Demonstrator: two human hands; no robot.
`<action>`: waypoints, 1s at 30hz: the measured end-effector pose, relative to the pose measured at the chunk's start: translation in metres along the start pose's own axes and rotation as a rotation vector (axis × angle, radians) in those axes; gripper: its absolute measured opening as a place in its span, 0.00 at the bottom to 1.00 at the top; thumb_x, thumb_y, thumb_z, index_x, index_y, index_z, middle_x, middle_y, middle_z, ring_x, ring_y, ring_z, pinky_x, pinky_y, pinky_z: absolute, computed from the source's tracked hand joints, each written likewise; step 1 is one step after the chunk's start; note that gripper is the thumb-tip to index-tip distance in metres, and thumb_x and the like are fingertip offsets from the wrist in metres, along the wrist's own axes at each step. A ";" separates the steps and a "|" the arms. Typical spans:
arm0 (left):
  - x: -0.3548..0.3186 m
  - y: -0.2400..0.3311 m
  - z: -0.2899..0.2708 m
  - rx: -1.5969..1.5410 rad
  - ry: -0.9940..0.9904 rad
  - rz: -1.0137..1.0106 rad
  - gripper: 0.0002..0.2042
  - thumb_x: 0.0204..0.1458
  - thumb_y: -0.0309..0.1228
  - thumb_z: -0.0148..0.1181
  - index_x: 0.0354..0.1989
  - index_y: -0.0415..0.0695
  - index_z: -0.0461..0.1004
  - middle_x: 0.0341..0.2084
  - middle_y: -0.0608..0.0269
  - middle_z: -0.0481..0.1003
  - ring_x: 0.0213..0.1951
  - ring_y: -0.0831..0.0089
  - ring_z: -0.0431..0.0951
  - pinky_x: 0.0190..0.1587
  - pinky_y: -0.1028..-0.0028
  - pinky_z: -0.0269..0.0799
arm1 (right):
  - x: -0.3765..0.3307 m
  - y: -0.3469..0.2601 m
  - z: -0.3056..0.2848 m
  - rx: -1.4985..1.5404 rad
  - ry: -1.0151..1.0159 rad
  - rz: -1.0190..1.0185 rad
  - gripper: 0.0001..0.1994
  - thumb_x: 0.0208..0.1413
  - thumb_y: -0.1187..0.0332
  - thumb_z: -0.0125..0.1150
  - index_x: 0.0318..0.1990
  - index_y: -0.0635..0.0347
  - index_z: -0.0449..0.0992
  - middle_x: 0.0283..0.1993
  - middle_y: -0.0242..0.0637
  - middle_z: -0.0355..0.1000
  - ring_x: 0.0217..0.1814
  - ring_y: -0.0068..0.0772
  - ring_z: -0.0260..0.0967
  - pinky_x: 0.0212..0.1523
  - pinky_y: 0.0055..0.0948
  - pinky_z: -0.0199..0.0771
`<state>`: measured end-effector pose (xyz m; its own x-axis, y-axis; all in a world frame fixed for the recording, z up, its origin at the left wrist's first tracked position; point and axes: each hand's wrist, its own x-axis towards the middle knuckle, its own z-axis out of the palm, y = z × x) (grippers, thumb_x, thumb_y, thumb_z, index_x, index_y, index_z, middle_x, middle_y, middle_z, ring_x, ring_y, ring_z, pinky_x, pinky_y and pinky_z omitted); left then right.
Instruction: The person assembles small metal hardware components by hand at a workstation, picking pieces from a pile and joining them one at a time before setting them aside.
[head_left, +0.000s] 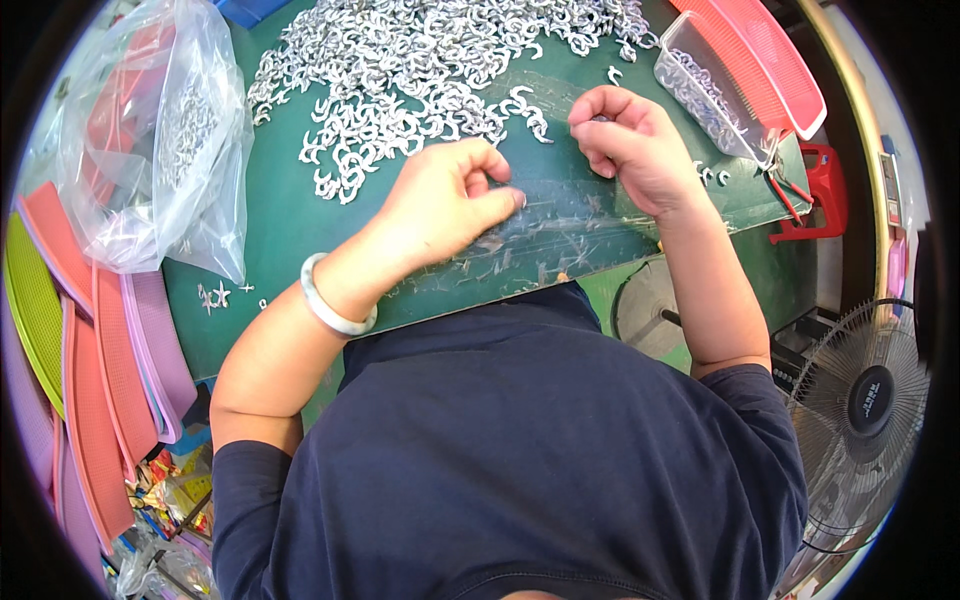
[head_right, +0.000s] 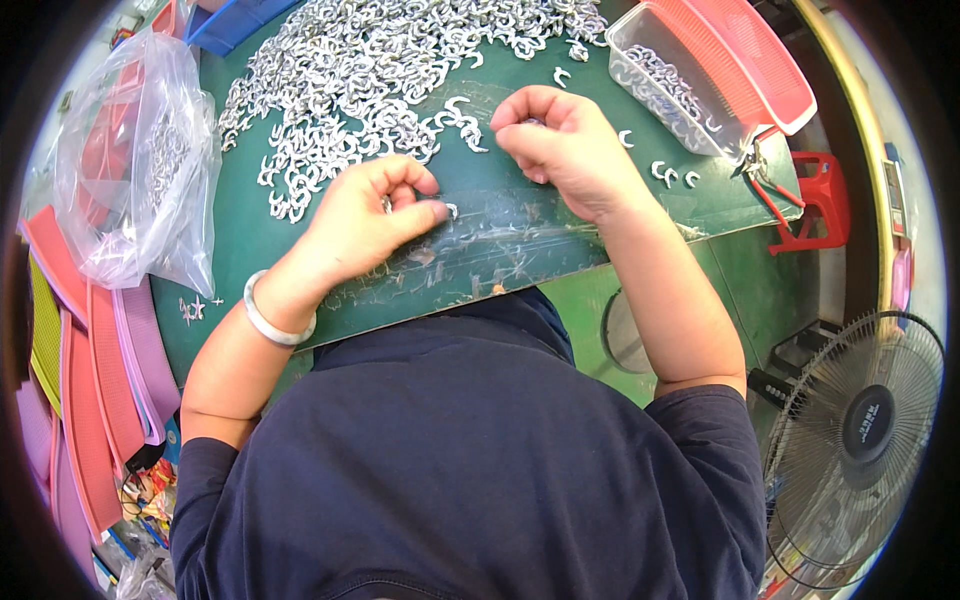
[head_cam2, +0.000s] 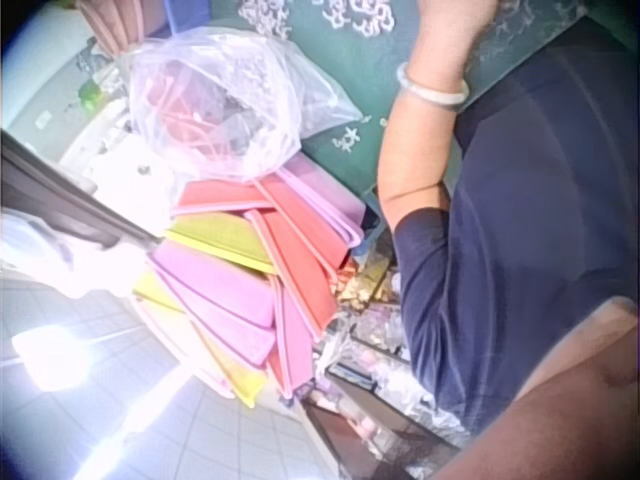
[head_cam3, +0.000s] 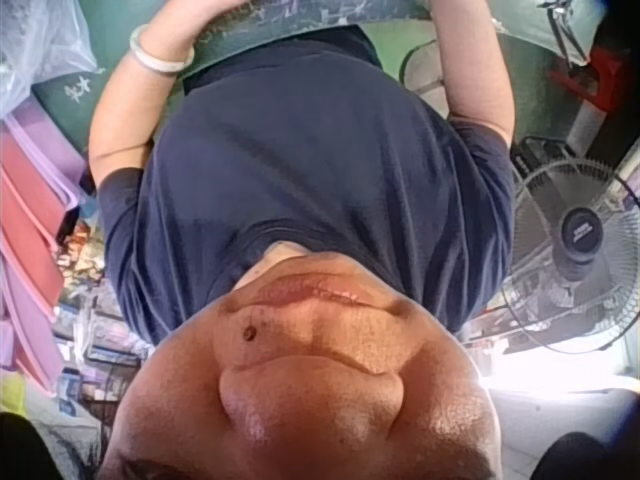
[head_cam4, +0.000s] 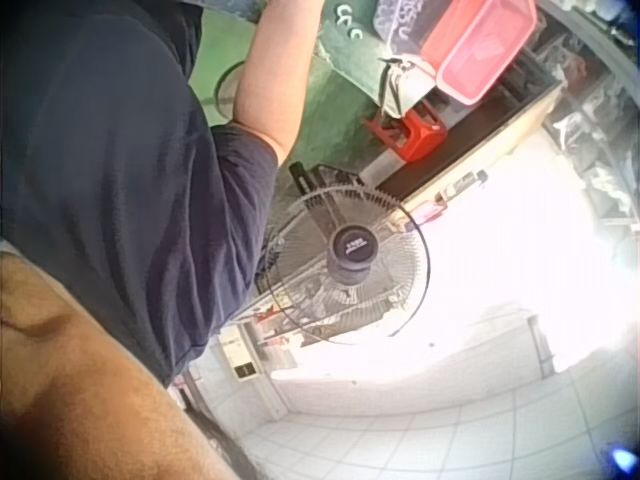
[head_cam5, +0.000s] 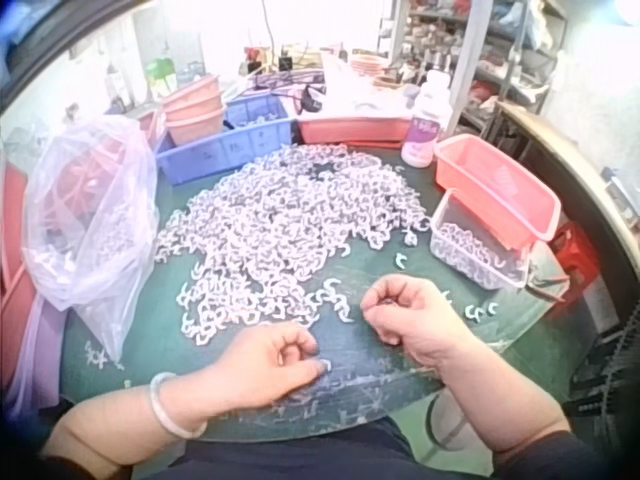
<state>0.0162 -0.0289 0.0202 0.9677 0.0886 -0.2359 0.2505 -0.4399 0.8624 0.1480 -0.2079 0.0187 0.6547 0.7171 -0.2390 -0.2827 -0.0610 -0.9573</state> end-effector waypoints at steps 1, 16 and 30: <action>-0.002 0.005 0.004 0.129 0.024 0.012 0.07 0.44 0.29 0.62 0.30 0.40 0.73 0.11 0.70 0.65 0.15 0.83 0.63 0.20 0.79 0.60 | -0.001 0.001 0.009 -0.290 0.100 -0.081 0.05 0.44 0.72 0.60 0.30 0.64 0.73 0.23 0.25 0.66 0.23 0.16 0.61 0.24 0.18 0.62; -0.005 -0.014 0.011 0.279 0.188 0.412 0.03 0.48 0.25 0.56 0.28 0.41 0.69 0.20 0.60 0.69 0.23 0.67 0.70 0.26 0.71 0.65 | 0.007 0.013 0.019 -1.135 0.082 -0.466 0.07 0.48 0.69 0.57 0.30 0.63 0.74 0.30 0.44 0.71 0.34 0.46 0.69 0.36 0.38 0.68; -0.007 -0.031 0.004 -0.144 0.240 0.399 0.01 0.53 0.20 0.51 0.30 0.39 0.67 0.24 0.69 0.69 0.27 0.82 0.67 0.31 0.81 0.64 | -0.009 0.006 0.029 -0.193 -0.152 -0.002 0.05 0.56 0.70 0.53 0.33 0.61 0.70 0.25 0.23 0.63 0.24 0.11 0.54 0.26 0.14 0.56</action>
<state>0.0014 -0.0196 -0.0072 0.9637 0.1498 0.2210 -0.1562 -0.3550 0.9217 0.1201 -0.1950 0.0197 0.5377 0.8130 -0.2234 -0.1328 -0.1800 -0.9747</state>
